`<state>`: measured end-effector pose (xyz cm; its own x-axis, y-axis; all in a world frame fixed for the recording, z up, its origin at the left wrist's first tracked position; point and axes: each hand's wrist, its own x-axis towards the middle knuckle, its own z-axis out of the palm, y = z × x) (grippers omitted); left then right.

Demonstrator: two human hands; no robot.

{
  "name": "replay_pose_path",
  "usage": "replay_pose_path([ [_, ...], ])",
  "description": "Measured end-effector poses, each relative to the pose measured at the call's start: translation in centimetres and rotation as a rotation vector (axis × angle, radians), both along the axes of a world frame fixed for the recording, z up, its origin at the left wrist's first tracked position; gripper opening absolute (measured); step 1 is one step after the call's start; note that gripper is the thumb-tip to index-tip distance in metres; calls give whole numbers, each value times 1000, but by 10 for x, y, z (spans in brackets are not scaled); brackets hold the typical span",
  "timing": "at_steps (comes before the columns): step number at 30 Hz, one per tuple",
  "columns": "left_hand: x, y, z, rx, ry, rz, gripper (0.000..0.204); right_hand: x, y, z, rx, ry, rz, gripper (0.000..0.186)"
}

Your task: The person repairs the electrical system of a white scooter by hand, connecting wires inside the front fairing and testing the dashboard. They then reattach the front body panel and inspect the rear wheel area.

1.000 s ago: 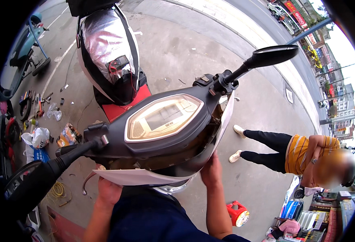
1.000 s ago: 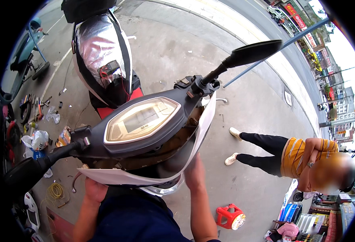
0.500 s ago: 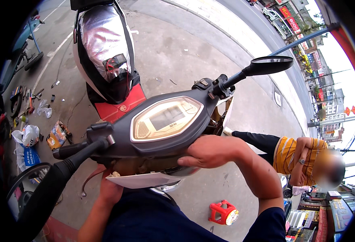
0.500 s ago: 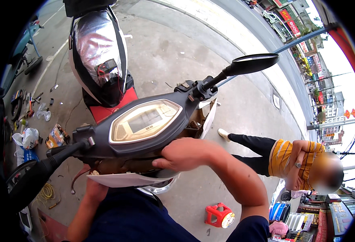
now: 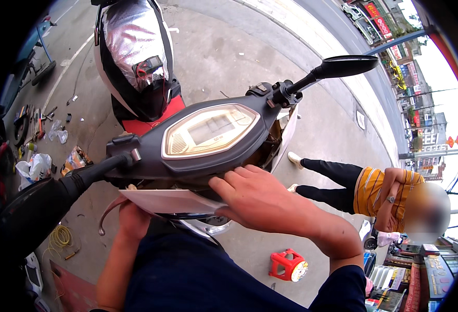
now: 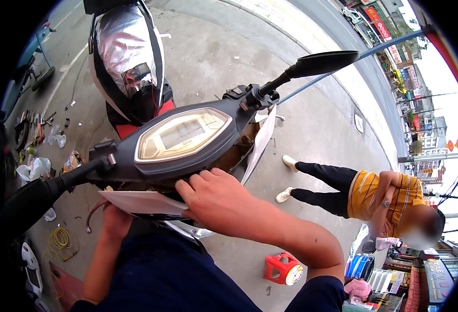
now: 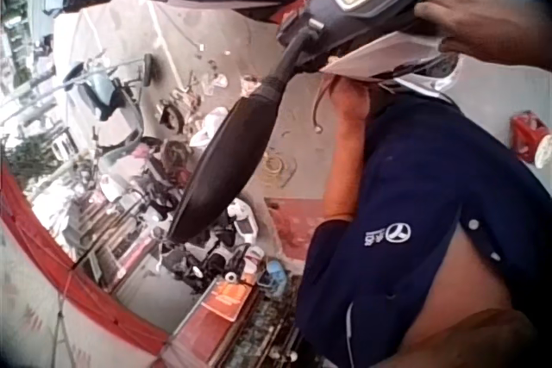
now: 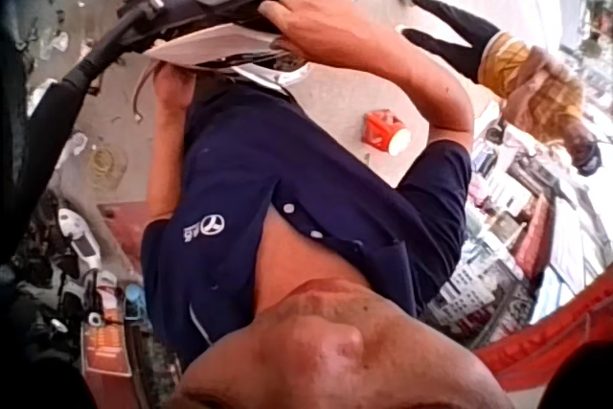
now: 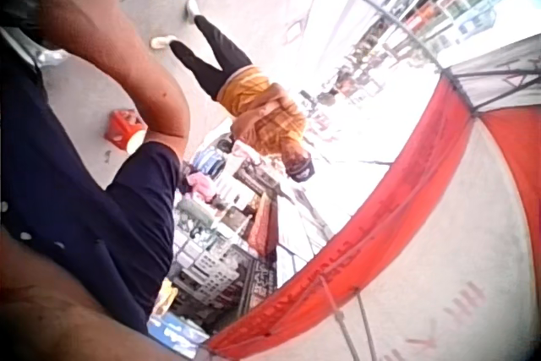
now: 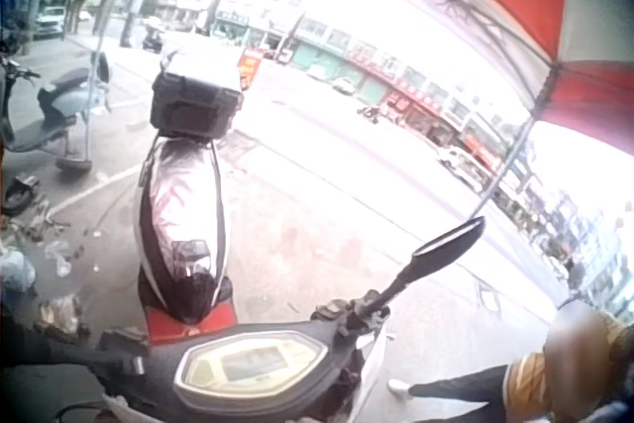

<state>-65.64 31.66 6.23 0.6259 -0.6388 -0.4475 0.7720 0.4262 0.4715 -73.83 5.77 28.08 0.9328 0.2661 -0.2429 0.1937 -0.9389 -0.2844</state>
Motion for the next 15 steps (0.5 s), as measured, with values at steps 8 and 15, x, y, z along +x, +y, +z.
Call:
replay_pose_path([
  [8, 13, -7, 7, 15, 48, -78, 44, -13, 0, -16, 114, -398, -165, 17],
  [15, 11, -10, 8, 57, -22, 16, 44, -114, -55, -124, 903, -689, -1379, 32],
])
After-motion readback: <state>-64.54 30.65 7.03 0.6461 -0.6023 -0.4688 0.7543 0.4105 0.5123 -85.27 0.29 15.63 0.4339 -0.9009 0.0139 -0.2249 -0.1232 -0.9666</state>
